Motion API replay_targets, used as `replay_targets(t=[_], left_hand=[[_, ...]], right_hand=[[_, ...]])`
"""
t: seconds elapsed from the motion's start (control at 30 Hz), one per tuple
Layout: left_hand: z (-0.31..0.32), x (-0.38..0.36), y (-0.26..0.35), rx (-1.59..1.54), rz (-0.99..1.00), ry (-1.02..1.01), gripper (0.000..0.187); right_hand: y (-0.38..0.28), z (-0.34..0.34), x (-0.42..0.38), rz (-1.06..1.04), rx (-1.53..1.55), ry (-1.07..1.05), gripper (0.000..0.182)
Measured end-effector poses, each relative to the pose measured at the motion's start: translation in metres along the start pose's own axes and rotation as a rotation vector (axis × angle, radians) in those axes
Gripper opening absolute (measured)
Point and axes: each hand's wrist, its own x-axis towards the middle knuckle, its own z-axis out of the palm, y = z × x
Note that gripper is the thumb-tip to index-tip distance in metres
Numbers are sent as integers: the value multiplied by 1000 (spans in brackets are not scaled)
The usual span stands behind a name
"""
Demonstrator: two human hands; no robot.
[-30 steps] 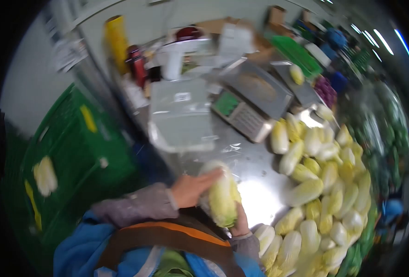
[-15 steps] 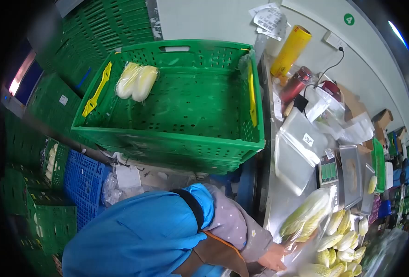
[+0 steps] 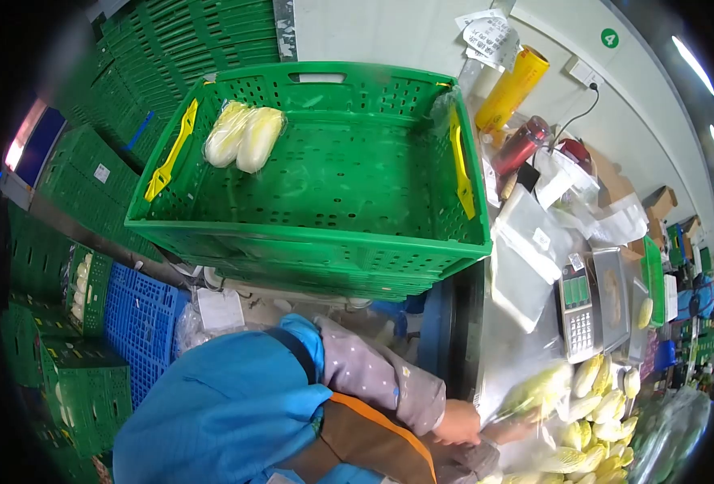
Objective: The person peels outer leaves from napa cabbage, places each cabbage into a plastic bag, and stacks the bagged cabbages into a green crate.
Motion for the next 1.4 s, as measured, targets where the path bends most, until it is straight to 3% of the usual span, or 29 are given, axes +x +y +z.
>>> replay_targets(t=[0.07, 0.1, 0.2, 0.23, 0.27, 0.33, 0.37, 0.4, 0.47, 0.5, 0.53, 0.6, 0.67, 0.73, 0.77, 0.8, 0.83, 0.87, 0.9, 0.93, 0.97, 1.0, 1.03, 1.13, 1.17, 1.2, 1.27, 1.33, 1.4], left_hand=[[-7, -14, -1, -67, -228, 176, 44], [-7, -8, -21, -25, -231, 158, 42], [2, -10, -53, -304, -199, 131, 33], [1, -14, -52, -294, -201, 110, 33], [-1, -19, -49, -274, -175, 127, 29], [-8, -32, -40, -247, -147, 137, 24], [-10, -40, -31, -225, -125, 109, 21], [-12, -48, -23, -203, -105, 81, 17], [-14, -57, -17, -221, -123, 77, 14], [-14, -59, -16, -184, -124, 84, 15], [-14, -62, -15, -146, -125, 88, 15], [-17, -64, -12, -63, -89, 82, 12], [-15, -62, -13, 230, -59, 138, 9], [-17, -66, -19, 201, -16, 173, 12], [-19, -65, -22, 238, -5, 166, 14], [-36, -65, -9, 375, -230, -15, 34], [-27, -65, 2, 967, -33, 494, 61], [-41, -49, 10, 985, 249, 352, 73], [-41, -14, -10, 965, 623, 281, 49], [-45, 11, -16, 862, 577, -87, 32], [-45, 21, -26, 641, 394, -166, 25], [-51, 20, -29, 487, 343, -149, 21], [-60, 16, -32, 461, 422, -128, 22], [-82, 7, -26, 299, 346, -164, 21], [-83, 9, -30, 219, 316, -163, 21], [-85, 10, -33, 148, 281, -161, 20], [-86, 11, -27, 132, 298, -169, 19], [-87, 13, -19, 125, 99, -166, 17], [-85, 18, -26, 195, 217, -121, 17]], right_hand=[[3, -2, -17, -56, -286, 132, 63], [24, -12, -10, -51, -333, 78, 66], [17, -10, -21, 88, -162, -78, 69], [22, -26, -6, 187, -36, -262, 71], [32, -47, 0, 188, -28, -240, 71], [18, -57, -11, -315, -750, -494, 68], [9, -62, -34, -511, -943, -470, 64], [-9, -62, -53, -502, -939, -460, 64], [-40, -63, -83, -504, -912, -602, 54], [-49, -60, -93, -508, -838, -625, 32], [-58, -58, -103, -498, -837, -615, 32], [-71, -49, -120, -439, -939, -904, 23], [-59, -43, -124, -313, -786, -838, 14], [-54, -46, -118, -86, -802, -881, 13], [-51, -39, -122, -328, -685, -862, 11], [-55, -36, -122, -303, -695, -870, 9], [-57, -33, -121, -279, -694, -840, 8], [-67, -32, -116, -240, -695, -872, 8], [-80, -35, -108, -192, -702, -890, 8], [-122, -40, -107, -173, -586, -934, 11], [-179, -67, -126, -353, -482, -873, 15], [-182, -93, -131, -327, -529, -818, 15], [-180, -118, -138, -345, -612, -779, 13], [-148, -176, -134, -441, -829, -759, 8], [-87, -193, -124, 238, -1041, -658, 11], [-63, -207, -127, -153, -1816, -988, 9], [-42, -198, -119, 223, -830, -749, 9], [-54, -168, -102, -256, -883, -430, 20], [-72, -123, -71, -690, -761, -125, 22]])
